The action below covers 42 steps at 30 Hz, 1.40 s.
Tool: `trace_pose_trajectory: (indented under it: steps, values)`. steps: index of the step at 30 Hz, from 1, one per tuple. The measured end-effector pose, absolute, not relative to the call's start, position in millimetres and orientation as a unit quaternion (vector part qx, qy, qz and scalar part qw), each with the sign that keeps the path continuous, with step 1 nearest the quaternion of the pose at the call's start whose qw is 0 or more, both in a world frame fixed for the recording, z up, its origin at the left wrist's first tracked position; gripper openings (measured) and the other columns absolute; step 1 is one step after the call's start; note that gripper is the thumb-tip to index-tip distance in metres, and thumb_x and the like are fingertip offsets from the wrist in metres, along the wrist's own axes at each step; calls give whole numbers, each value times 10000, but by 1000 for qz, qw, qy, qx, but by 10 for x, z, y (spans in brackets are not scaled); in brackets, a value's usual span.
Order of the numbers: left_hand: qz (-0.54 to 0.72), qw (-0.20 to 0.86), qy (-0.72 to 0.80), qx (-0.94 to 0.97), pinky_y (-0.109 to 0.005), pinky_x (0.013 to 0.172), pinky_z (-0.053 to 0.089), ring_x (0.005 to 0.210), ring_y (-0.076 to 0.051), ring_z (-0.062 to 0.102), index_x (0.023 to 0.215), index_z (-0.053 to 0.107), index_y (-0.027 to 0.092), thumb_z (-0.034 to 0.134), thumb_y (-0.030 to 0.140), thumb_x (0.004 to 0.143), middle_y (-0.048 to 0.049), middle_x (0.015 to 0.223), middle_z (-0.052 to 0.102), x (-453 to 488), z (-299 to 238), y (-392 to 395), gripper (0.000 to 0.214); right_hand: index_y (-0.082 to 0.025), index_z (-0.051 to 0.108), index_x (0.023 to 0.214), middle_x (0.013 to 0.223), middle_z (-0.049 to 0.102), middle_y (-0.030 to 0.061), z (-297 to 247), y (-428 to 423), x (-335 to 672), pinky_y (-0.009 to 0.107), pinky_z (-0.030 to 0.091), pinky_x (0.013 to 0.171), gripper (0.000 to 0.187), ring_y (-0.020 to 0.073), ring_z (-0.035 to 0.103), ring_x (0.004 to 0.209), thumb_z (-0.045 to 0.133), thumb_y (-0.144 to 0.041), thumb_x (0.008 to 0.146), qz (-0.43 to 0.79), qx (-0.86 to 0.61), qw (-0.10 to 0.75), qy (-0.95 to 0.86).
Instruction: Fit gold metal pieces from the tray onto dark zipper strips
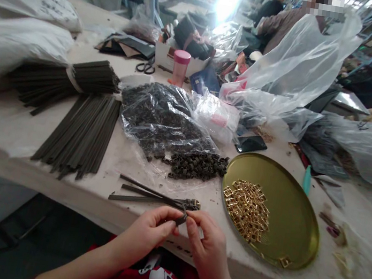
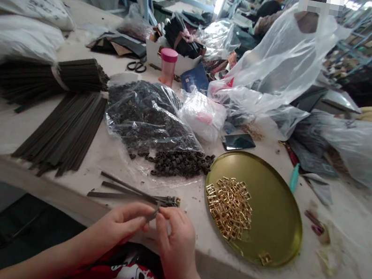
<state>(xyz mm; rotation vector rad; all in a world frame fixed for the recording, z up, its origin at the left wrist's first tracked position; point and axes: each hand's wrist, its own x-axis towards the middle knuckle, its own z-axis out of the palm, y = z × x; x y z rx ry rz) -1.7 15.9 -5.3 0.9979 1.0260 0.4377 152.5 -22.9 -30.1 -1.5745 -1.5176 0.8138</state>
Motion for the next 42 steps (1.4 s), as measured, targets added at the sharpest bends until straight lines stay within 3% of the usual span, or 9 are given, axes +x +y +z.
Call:
trace_pose_trajectory:
  steps: [5,12,15,22,28,32,34,37,42]
  values:
    - [207,704,456,504,-269,809,407,839,-171,547,920,632,162,508,245,771,-25,867,635,-29,-150,168,211,-219,651,792,752,653,47,-244,-174,1581,294,426,658,134,193,580,725,533,-281,814,366,-605,348,-615]
    - [172,735,472,456,-209,594,384,597,-104,491,872,639,152,555,262,729,16,688,605,-24,-117,137,199,-215,635,719,685,636,36,-287,-178,1599,279,405,612,211,179,566,653,459,-251,830,333,-609,306,-652]
    - [147,776,483,378,-179,404,212,402,-34,295,917,623,150,579,308,707,44,637,561,-32,-65,120,267,-205,606,703,640,613,22,-314,-218,1605,254,401,567,248,165,552,608,424,-296,845,368,-638,339,-585]
    - [176,818,454,307,-175,359,104,355,2,253,942,613,136,616,301,665,27,679,557,-110,-91,127,323,-188,494,526,515,476,-10,-312,-382,1664,244,335,511,431,131,458,515,369,-419,868,447,-629,325,-546]
    - [156,834,439,296,-171,351,111,344,7,239,939,598,141,594,259,681,30,679,552,-132,-141,111,283,-165,575,943,510,488,-38,-358,-331,1619,238,355,497,426,124,438,484,405,-537,828,575,-605,375,-403]
    - [121,782,457,406,-167,390,243,406,-36,353,986,600,170,506,231,746,10,725,587,-133,-199,86,265,-171,545,822,455,424,-73,-320,-227,1584,211,300,440,412,89,354,421,506,-574,751,622,-589,412,-311]
    - [142,694,462,534,-203,580,398,625,-100,519,982,626,190,474,189,765,-22,843,620,-136,-227,80,265,-184,510,721,453,404,-81,-312,-200,1564,203,287,436,359,79,337,425,575,-536,716,613,-593,422,-307]
    - [169,594,456,641,-278,863,367,956,-187,520,1028,623,209,465,203,791,-52,1018,612,-134,-241,91,285,-189,495,691,497,438,-67,-315,-186,1546,210,319,468,313,88,383,469,609,-480,697,588,-604,430,-323]
    - [96,686,458,557,-223,631,401,694,-137,527,909,600,161,418,237,804,-2,759,600,-84,-190,169,223,-188,516,823,553,482,-56,-350,-166,1571,227,372,510,269,107,441,516,590,-408,687,587,-617,422,-311]
